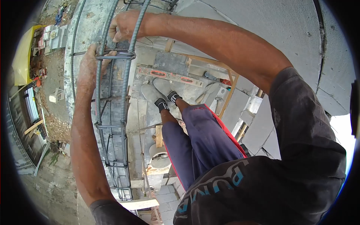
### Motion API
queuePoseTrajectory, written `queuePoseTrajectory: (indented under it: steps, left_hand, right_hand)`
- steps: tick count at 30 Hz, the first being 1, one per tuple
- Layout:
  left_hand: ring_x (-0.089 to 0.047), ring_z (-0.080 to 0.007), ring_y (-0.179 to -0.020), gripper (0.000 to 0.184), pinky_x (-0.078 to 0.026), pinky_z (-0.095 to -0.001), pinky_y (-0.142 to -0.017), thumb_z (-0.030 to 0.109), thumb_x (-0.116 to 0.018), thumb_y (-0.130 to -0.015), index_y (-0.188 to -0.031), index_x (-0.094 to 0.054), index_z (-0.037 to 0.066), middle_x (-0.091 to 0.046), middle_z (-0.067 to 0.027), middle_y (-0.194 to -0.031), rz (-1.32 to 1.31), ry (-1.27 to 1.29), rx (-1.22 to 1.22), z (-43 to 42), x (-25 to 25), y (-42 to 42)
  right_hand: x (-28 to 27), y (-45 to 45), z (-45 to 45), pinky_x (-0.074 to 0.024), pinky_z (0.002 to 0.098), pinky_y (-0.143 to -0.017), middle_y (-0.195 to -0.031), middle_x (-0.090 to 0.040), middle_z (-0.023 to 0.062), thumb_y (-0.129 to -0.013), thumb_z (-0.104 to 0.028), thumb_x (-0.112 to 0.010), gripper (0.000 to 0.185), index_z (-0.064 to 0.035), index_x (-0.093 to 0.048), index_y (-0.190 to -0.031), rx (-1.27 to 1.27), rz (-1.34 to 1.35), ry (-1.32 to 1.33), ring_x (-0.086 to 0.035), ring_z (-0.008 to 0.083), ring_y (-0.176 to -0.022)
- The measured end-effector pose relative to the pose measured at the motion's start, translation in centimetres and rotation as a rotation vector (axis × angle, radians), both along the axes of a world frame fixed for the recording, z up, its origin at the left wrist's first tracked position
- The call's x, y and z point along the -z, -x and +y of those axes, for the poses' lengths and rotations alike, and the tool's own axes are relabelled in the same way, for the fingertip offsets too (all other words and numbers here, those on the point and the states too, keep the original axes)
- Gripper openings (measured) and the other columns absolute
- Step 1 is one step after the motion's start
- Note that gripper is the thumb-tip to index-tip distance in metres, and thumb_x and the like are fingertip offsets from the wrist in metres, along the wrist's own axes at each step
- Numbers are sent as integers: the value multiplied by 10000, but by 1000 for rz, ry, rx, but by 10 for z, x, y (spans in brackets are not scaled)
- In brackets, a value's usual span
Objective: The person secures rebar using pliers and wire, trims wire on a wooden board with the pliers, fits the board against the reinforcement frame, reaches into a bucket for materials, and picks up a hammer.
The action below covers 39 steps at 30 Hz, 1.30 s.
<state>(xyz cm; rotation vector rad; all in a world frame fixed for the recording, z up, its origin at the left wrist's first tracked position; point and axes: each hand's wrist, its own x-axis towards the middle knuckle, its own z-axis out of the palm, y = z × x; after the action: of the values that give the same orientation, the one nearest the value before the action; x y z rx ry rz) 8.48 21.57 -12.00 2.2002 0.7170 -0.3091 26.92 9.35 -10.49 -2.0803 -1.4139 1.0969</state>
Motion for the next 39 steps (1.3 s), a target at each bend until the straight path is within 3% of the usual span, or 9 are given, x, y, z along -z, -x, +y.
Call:
queuePoseTrajectory:
  steps: [5,11,14,17,20,23,29,35,39]
  left_hand:
    - [-632,-212,-677,505,-522,-358,-576,389,-781,-866,-1099,-593,-17,-684,-150,-862,-44,-4,-29,-4,-2,1]
    - [-682,-294,-795,487,-551,-405,-683,381,-763,-884,-1091,-605,-31,-701,-209,-912,-55,-66,-1,-5,-5,0]
    - [-698,-321,-850,503,-553,-419,-732,386,-757,-888,-1099,-607,-45,-709,-224,-951,-92,-64,8,-5,-1,3]
    - [-705,-333,-877,523,-553,-423,-751,391,-755,-889,-1111,-605,-58,-713,-234,-980,-76,-82,25,-4,0,2]
    - [-696,-334,-844,511,-550,-422,-751,398,-753,-891,-1097,-604,-44,-710,-226,-955,-88,-79,12,-6,-3,2]
    - [-685,-293,-812,491,-551,-404,-703,401,-754,-892,-1086,-601,-24,-703,-199,-911,-94,-119,30,-5,1,3]
    - [-647,-190,-745,449,-532,-358,-598,375,-755,-899,-1082,-597,-3,-678,-147,-875,-85,-67,17,-3,5,3]
    - [-604,-185,-661,440,-502,-354,-560,337,-762,-886,-1107,-598,-5,-652,-117,-818,-120,-33,76,7,-13,5]
    - [-551,-163,-599,425,-470,-327,-537,346,-768,-872,-1052,-603,-1,-598,-75,-767,62,-63,-113,19,-101,16]
  right_hand:
    - [-9,7,-6,-548,430,-746,-832,-723,150,-850,-177,-708,135,-69,-734,-926,-149,-278,-80,-711,334,-824]
    - [-4,-2,-11,-545,429,-743,-809,-716,170,-872,-69,-674,77,1,-701,-893,-261,-205,-184,-721,332,-858]
    - [-6,-7,-18,-544,420,-663,-760,-699,155,-870,-64,-673,88,23,-683,-873,-348,-251,-161,-715,282,-764]
    - [-43,-5,-15,-514,385,-542,-719,-661,121,-868,-49,-671,56,1,-695,-868,-232,5,309,-660,201,-642]
    - [-23,-16,-12,-455,328,-453,-687,-620,75,-864,-31,-681,46,1,-692,-834,-247,164,313,-585,112,-577]
    - [-16,-26,-18,-434,291,-448,-710,-629,31,-901,-110,-702,122,10,-711,-920,33,715,387,-572,73,-589]
    - [17,-28,-47,-531,240,-537,-900,-676,43,-971,-367,-671,487,54,-646,-1215,222,1238,220,-617,76,-683]
    - [-34,-8,-98,-580,276,-766,-1033,-696,79,-1017,-408,-594,487,12,-635,-1259,820,874,134,-677,123,-876]
    - [-45,0,-175,-572,304,-766,-1035,-688,87,-980,-432,-627,462,-8,-679,-1156,683,665,270,-674,156,-912]
